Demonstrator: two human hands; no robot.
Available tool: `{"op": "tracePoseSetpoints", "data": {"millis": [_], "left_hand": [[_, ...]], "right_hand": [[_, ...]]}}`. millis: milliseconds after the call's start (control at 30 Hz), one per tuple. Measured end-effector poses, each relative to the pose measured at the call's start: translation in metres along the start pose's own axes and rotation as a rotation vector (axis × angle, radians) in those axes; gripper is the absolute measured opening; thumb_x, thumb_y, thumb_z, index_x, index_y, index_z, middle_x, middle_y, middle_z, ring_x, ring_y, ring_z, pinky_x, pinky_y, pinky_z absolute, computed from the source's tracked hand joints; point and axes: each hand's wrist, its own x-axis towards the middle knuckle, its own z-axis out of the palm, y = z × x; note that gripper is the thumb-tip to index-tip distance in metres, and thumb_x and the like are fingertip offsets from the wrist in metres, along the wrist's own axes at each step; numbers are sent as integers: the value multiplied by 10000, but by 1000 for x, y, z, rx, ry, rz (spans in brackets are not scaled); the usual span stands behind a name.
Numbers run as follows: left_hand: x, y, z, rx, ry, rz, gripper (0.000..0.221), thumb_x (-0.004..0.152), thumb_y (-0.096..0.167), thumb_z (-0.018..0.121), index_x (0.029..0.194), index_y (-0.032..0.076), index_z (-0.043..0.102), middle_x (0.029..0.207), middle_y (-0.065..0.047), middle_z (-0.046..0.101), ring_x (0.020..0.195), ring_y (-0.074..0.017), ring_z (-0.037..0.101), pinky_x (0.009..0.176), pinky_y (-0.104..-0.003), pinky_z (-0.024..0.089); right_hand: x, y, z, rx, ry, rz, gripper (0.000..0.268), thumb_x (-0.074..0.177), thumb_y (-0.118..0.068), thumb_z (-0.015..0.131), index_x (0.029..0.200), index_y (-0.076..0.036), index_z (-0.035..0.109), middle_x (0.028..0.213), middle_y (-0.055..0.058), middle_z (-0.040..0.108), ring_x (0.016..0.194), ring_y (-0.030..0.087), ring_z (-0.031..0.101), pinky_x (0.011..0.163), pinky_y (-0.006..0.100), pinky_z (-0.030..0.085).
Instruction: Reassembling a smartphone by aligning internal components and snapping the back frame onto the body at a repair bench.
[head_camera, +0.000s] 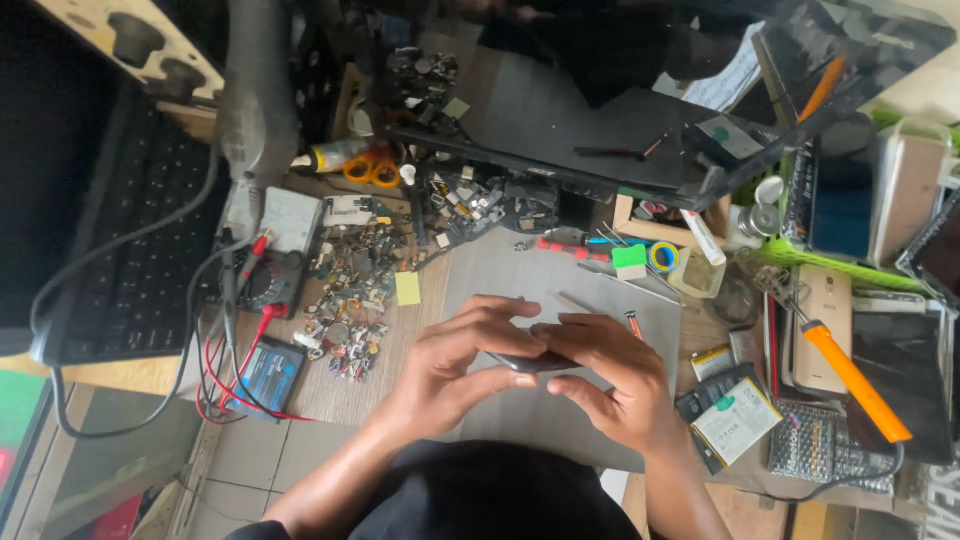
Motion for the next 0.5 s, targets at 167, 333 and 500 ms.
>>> {"op": "tracePoseSetpoints", "data": {"millis": [167, 333, 500], "left_hand": [[5, 4, 6, 50, -20, 35, 169, 973, 194, 679, 1044, 41, 676, 1062, -75, 720, 1347, -418, 608, 1110, -475, 529], [5, 3, 9, 78, -28, 130, 189, 983, 151, 685, 1134, 37, 672, 1100, -74, 711, 1404, -472, 561, 1147, -510, 529], [4, 6, 5, 6, -34, 3, 211, 926, 180, 742, 1080, 54, 671, 1119, -96, 733, 1288, -374, 679, 1109, -456, 562]], "right_hand": [[-11, 2, 24, 81, 115, 51, 416, 1059, -293, 464, 1032, 47, 702, 1088, 200, 747, 1014, 372, 748, 909, 453, 608], [-17, 10, 33, 181, 235, 61, 450, 1056, -299, 469, 1038, 92, 690, 1091, 287, 719, 1088, 423, 730, 973, 515, 608], [-33, 20, 43, 337, 397, 21, 464, 1068, -362, 532, 1035, 77, 680, 973, 203, 735, 898, 425, 733, 882, 556, 633]]}}
